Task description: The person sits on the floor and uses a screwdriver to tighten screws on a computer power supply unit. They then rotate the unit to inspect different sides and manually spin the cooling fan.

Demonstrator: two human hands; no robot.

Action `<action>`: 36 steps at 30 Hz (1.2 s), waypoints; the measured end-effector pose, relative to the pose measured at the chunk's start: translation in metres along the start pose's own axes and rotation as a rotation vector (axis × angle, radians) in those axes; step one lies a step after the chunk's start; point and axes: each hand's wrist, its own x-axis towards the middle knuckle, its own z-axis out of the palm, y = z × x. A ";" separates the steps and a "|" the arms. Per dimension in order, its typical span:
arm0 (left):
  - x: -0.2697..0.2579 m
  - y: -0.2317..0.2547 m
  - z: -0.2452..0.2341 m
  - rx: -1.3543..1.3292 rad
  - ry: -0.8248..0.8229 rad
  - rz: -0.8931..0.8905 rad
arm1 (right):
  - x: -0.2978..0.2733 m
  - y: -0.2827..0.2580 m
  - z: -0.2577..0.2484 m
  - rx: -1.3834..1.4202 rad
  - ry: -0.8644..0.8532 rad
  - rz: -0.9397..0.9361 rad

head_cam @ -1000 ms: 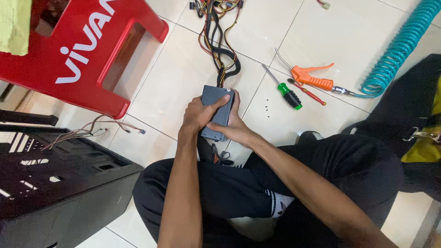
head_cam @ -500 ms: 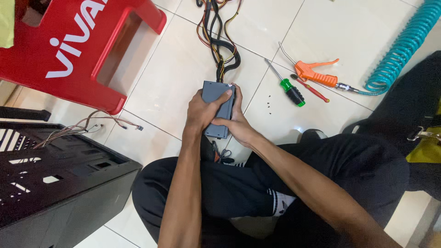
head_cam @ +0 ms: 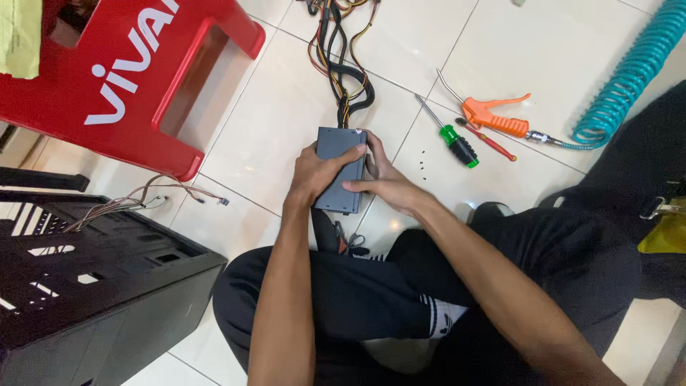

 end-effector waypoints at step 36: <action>-0.016 0.027 -0.010 0.097 -0.067 -0.037 | 0.007 -0.024 -0.011 -0.022 0.034 0.042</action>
